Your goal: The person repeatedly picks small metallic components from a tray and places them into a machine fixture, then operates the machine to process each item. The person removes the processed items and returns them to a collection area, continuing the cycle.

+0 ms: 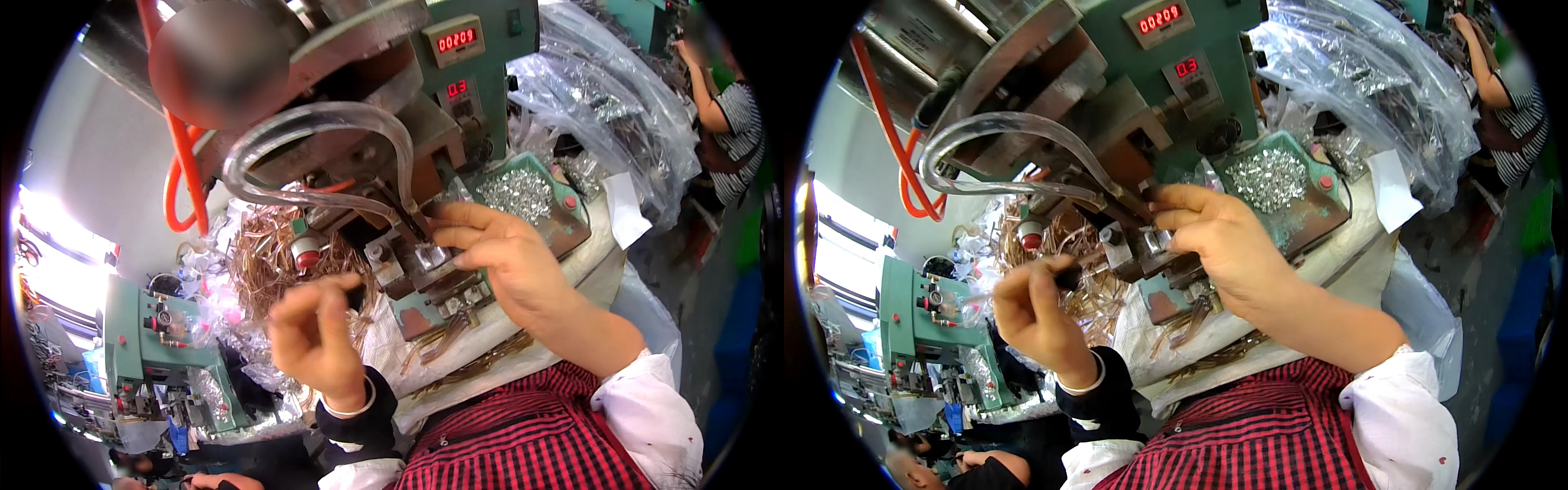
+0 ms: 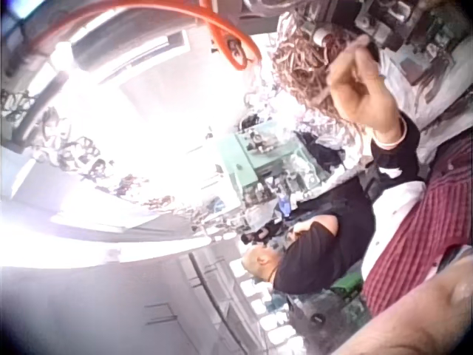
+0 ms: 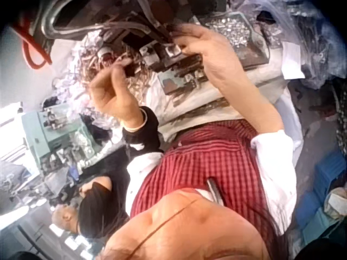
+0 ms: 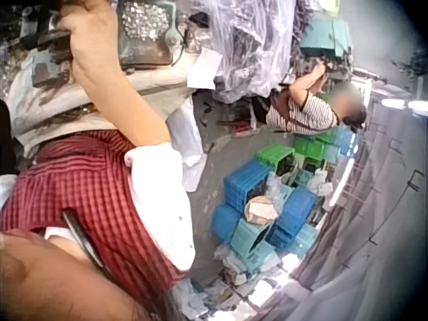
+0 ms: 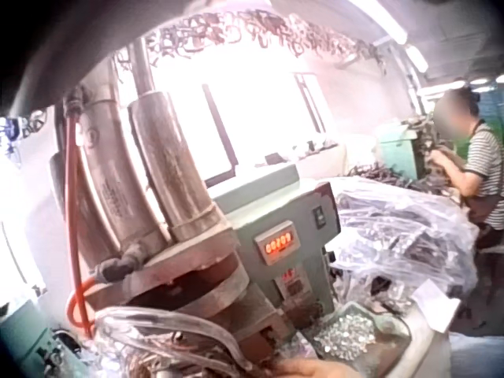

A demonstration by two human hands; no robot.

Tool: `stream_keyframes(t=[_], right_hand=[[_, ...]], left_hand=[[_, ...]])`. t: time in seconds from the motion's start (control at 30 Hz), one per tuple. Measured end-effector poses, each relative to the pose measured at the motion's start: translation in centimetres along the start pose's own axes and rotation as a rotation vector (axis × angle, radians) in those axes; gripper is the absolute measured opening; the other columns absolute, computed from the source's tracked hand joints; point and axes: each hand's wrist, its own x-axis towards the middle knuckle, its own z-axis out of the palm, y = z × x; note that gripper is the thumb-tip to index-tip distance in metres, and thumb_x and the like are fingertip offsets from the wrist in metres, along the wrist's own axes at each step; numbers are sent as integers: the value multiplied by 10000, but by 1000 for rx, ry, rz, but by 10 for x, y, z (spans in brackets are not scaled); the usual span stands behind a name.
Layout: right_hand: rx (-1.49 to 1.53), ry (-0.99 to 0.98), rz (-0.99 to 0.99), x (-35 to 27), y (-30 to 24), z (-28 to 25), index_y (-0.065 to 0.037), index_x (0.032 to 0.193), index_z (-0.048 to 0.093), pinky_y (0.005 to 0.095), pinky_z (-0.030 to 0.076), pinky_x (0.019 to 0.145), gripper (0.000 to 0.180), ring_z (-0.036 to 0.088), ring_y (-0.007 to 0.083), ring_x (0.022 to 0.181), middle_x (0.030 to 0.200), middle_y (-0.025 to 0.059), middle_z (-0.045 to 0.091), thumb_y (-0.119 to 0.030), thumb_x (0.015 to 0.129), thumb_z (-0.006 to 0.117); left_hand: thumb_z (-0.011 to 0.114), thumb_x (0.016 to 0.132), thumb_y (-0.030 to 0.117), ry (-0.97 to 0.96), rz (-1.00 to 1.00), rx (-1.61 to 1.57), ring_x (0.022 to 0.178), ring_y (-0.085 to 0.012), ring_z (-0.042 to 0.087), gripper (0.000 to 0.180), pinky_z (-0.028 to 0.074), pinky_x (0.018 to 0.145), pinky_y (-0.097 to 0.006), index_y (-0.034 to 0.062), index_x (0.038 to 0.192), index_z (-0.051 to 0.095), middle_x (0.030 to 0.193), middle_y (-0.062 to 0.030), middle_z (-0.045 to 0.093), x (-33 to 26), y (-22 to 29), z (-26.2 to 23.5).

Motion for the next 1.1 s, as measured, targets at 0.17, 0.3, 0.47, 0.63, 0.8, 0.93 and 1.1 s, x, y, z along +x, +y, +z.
stream_keyframes(t=[0.17,0.3,0.47,0.63,0.8,0.93,1.1], right_hand=[[-190,-149,-111,1,7,-15,50,1513,354,324,456,1021,709,540,264,1299,1389,203,558,82,831,548],[-102,-89,10,4,-3,-10,106,1430,446,322,464,1008,689,599,271,1212,1309,211,628,65,756,584],[171,-119,146,13,-20,-16,163,1348,500,363,430,1077,655,592,319,1242,1347,251,587,56,706,569],[-687,31,-315,18,17,-51,40,1323,595,357,444,1064,500,589,264,1256,1323,162,636,43,823,589],[-1327,499,-871,22,38,-115,-31,1010,732,437,513,935,198,656,350,1057,1065,166,712,-27,849,616],[-1398,461,-699,7,57,-152,-43,921,737,437,535,836,133,678,334,923,932,138,721,-22,841,632],[-1272,589,-1019,12,31,-151,-39,937,732,413,526,818,134,677,322,915,932,139,720,-21,855,627]], left_hand=[[669,899,-64,-404,479,469,804,-279,713,139,606,747,-389,-19,1016,609,906,-206,721,-30,0,19],[607,982,-14,112,406,255,767,-212,690,48,574,700,-289,-6,1013,643,932,-166,732,-14,-5,12],[640,969,22,15,106,104,723,-188,678,57,554,660,-292,-17,1010,629,912,-150,726,12,-6,-5],[748,825,-83,-299,450,337,812,-296,724,145,615,740,-387,-34,943,679,902,-190,718,-37,-18,24],[769,788,-104,-292,441,359,797,-276,727,204,605,686,-338,-50,971,699,895,-185,724,-25,-6,29],[824,743,-32,-442,666,480,663,-215,702,208,525,542,-281,18,929,744,875,-131,739,-34,-17,36],[824,738,10,-294,733,472,602,-175,633,221,450,504,-274,46,936,733,940,-99,743,-46,-41,39]])
